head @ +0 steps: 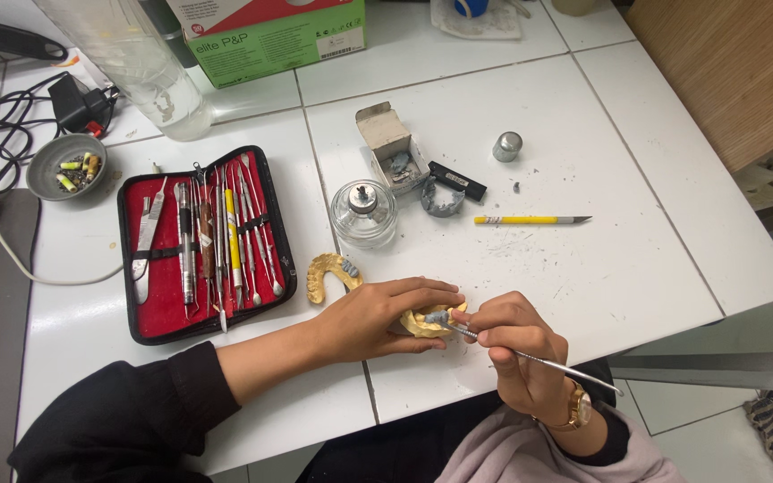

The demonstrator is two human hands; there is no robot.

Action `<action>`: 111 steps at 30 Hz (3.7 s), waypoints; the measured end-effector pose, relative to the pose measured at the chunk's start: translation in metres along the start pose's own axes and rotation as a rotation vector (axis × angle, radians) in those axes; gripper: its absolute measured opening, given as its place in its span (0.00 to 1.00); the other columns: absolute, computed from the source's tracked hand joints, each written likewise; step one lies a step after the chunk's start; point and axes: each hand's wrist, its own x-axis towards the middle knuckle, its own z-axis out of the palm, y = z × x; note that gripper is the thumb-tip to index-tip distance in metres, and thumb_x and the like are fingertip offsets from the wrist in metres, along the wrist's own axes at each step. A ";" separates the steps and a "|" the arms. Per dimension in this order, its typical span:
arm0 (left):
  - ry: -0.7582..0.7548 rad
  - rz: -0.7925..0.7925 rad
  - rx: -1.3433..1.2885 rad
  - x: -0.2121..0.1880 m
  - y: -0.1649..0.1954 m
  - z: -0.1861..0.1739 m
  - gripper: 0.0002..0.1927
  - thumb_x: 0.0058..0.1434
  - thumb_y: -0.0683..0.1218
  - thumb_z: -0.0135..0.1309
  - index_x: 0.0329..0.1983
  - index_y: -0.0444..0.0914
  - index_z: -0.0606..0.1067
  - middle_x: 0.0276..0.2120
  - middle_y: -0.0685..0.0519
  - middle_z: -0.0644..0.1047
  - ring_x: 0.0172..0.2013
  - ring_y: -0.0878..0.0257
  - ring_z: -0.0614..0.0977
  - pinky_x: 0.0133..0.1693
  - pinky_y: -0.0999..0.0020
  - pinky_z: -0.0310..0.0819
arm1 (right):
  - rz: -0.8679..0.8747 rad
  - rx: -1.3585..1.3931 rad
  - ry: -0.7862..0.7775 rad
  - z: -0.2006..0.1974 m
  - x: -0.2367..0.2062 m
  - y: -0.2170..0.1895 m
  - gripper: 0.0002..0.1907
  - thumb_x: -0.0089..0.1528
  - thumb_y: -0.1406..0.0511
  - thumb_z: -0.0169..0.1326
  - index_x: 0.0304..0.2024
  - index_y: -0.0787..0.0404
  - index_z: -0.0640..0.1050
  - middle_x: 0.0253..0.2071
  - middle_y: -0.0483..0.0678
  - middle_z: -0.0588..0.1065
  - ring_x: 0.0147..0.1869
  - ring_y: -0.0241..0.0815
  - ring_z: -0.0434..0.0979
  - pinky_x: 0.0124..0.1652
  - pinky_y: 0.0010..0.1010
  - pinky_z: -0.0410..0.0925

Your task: The person holds a yellow dental stone cast with a partial denture framework in one hand and uses a metal dental instrument to scrape and trim material from the cast, occasionally dipping the instrument tip into a glass jar and brushing debris off the work area. A second cast rests on the table beside the tool kit.

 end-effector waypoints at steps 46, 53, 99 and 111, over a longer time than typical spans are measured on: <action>-0.016 -0.008 0.012 0.001 -0.002 0.002 0.27 0.61 0.57 0.63 0.60 0.44 0.72 0.59 0.52 0.77 0.52 0.55 0.84 0.50 0.62 0.84 | -0.012 0.003 0.001 0.001 0.001 -0.002 0.10 0.72 0.57 0.48 0.46 0.56 0.70 0.39 0.49 0.78 0.43 0.41 0.79 0.42 0.32 0.74; -0.011 -0.001 0.014 0.001 0.000 0.001 0.27 0.61 0.57 0.63 0.60 0.43 0.72 0.59 0.52 0.77 0.52 0.54 0.84 0.50 0.62 0.84 | -0.005 0.003 0.008 0.002 0.002 -0.004 0.10 0.72 0.57 0.48 0.46 0.56 0.70 0.40 0.49 0.79 0.43 0.41 0.79 0.42 0.32 0.74; -0.002 0.010 -0.011 -0.002 0.006 -0.003 0.28 0.62 0.57 0.61 0.64 0.44 0.72 0.60 0.50 0.77 0.54 0.51 0.83 0.53 0.59 0.81 | 0.085 -0.116 -0.170 -0.044 0.107 -0.005 0.12 0.59 0.71 0.65 0.32 0.62 0.72 0.35 0.48 0.79 0.40 0.36 0.84 0.40 0.24 0.81; -0.020 0.015 0.001 0.002 0.010 -0.003 0.27 0.62 0.55 0.63 0.61 0.41 0.73 0.59 0.50 0.77 0.54 0.53 0.83 0.55 0.60 0.81 | -0.191 -0.079 -0.138 0.010 0.141 0.056 0.12 0.61 0.73 0.63 0.28 0.62 0.72 0.30 0.46 0.78 0.34 0.37 0.79 0.33 0.28 0.72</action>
